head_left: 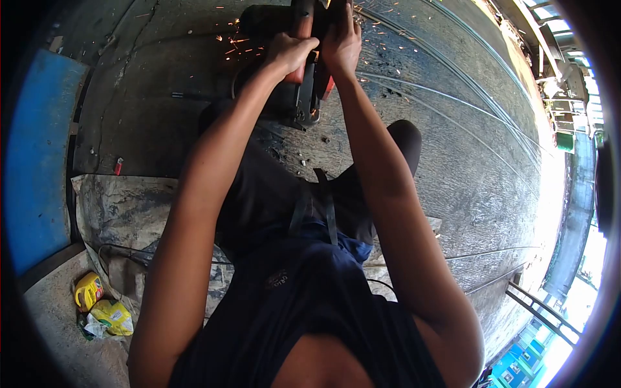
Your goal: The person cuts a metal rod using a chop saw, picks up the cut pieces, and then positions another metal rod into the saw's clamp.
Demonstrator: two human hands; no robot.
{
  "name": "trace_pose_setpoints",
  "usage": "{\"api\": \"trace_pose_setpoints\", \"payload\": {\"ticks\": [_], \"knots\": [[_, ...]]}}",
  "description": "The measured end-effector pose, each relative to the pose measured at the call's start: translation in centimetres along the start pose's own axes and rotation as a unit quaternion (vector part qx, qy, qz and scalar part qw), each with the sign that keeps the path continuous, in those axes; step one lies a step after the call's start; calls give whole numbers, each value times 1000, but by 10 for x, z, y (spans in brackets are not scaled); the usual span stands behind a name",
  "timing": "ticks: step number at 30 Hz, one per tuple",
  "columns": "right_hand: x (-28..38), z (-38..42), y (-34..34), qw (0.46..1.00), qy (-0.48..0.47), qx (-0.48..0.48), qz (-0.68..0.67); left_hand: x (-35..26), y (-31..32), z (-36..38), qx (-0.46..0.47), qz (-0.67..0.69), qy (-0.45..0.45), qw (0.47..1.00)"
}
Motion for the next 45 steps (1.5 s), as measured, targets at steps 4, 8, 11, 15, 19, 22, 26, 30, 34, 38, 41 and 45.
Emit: {"api": "trace_pose_setpoints", "payload": {"ticks": [4,8,11,15,19,22,26,30,34,38,41,45], "knots": [[28,3,-10,998,-59,-9,-18,2,1,-3,-4,0,12,1000],[3,2,-3,998,-46,-27,12,1,2,-1,-3,15,16,1000],[7,2,-3,995,-89,-38,11,-1,1,1,0,5,13,1000],[1,1,-2,999,-37,-24,1,5,3,-4,-8,15,13,1000],[4,1,-2,999,-38,-24,0,5,3,-3,-11,15,20,1000],[7,3,-3,999,-40,-13,-15,2,2,0,-10,25,21,999],[7,2,-3,998,-53,-28,-36,-2,0,6,-7,30,4,1000],[6,3,-4,997,-68,-43,-7,-1,1,3,-8,50,21,998],[5,1,-1,999,-36,-16,-14,0,1,3,-1,8,14,1000],[8,3,-4,997,-63,-36,-7,4,2,-2,-11,-6,21,1000],[9,3,-5,998,-48,-32,-9,5,1,-2,-17,7,26,999],[7,4,-3,998,-56,-28,-22,2,3,3,4,17,16,1000]]}}
Point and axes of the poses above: each hand's wrist, its own z-axis away from the middle knuckle, its own y-axis out of the palm, x = y × z, the point moved 10 cm from there along -z, towards the middle knuckle, and after that the axes turned 1 degree about x, right-handed, at the moved point
